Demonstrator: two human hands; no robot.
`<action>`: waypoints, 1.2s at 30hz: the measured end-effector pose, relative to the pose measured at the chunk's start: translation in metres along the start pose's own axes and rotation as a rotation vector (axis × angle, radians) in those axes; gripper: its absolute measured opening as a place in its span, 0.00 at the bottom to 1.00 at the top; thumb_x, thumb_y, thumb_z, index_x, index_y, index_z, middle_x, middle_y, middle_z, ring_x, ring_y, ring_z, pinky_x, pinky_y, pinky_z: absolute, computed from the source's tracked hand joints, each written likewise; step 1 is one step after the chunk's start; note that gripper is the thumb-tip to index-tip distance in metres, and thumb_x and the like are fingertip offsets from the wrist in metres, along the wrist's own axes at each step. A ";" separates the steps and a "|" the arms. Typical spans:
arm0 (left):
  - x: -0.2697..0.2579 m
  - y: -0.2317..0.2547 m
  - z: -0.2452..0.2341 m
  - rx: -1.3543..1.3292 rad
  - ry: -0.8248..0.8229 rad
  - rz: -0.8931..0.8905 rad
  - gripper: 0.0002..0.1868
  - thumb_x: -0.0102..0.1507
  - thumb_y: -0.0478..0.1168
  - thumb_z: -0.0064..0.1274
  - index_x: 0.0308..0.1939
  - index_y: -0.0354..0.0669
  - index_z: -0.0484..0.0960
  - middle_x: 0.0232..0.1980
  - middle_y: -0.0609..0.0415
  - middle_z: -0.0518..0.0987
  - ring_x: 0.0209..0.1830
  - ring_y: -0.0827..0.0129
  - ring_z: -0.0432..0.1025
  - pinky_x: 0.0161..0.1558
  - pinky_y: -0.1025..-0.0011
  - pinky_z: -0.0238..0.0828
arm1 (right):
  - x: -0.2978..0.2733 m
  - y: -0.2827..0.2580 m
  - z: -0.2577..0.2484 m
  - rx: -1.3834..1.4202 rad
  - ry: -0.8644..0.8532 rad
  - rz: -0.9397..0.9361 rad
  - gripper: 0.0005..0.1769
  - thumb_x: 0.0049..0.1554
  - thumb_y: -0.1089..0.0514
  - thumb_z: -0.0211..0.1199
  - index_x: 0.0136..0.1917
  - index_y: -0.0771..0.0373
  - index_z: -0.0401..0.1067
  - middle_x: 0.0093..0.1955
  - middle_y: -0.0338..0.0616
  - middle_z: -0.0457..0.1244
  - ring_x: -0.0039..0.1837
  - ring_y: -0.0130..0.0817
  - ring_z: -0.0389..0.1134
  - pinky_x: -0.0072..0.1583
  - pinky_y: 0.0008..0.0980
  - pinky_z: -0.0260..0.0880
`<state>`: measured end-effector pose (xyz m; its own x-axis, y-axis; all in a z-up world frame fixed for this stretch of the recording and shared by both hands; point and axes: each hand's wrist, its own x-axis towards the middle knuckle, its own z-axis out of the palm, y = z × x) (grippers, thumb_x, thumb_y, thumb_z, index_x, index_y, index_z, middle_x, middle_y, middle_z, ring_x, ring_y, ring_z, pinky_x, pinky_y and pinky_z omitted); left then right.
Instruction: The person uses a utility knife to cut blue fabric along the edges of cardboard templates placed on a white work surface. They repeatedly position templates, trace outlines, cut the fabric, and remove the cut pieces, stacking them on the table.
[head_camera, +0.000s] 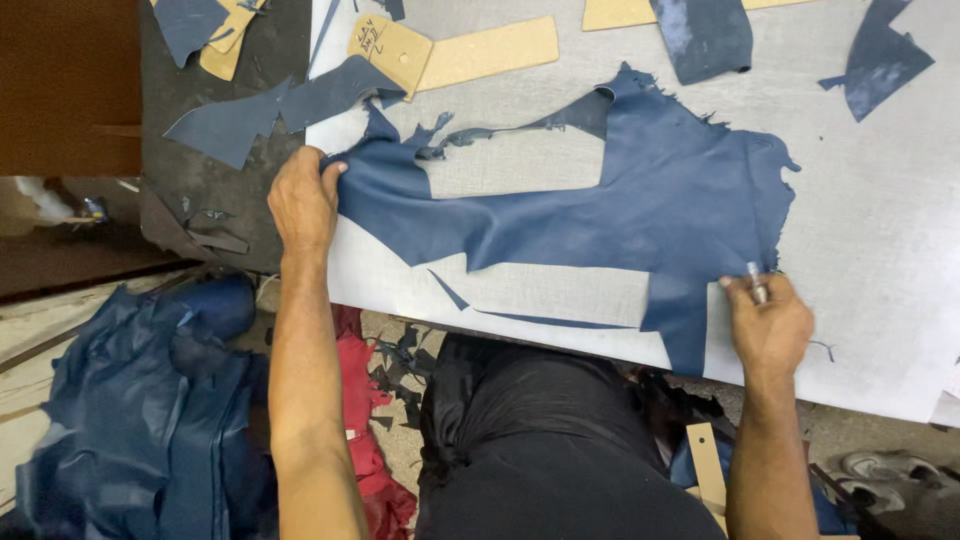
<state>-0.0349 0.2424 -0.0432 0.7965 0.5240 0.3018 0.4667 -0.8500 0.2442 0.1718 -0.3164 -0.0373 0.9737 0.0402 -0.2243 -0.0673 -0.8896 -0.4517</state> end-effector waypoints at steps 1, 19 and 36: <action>0.006 -0.001 0.002 -0.011 -0.008 0.022 0.15 0.68 0.42 0.68 0.43 0.37 0.76 0.46 0.48 0.77 0.48 0.49 0.72 0.50 0.55 0.66 | 0.008 -0.006 -0.002 0.004 0.108 -0.089 0.19 0.58 0.49 0.72 0.48 0.68 0.76 0.42 0.53 0.67 0.42 0.46 0.68 0.45 0.42 0.67; -0.072 0.120 0.004 -0.134 0.148 -0.444 0.14 0.57 0.43 0.67 0.35 0.39 0.79 0.36 0.44 0.81 0.38 0.47 0.76 0.41 0.55 0.71 | 0.041 0.027 0.016 -0.171 -0.017 -0.058 0.27 0.64 0.37 0.68 0.47 0.67 0.79 0.37 0.59 0.70 0.45 0.57 0.71 0.51 0.50 0.69; -0.087 0.211 0.002 -0.104 -0.215 -0.022 0.30 0.63 0.50 0.58 0.64 0.37 0.72 0.70 0.34 0.66 0.72 0.44 0.59 0.70 0.48 0.52 | 0.046 0.024 -0.017 -0.263 -0.217 -0.068 0.25 0.57 0.35 0.63 0.50 0.58 0.80 0.35 0.55 0.70 0.42 0.54 0.72 0.47 0.49 0.71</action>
<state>-0.0051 0.0171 -0.0201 0.8551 0.5097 0.0946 0.4519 -0.8224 0.3456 0.2186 -0.3432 -0.0434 0.9030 0.1744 -0.3927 0.0823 -0.9672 -0.2402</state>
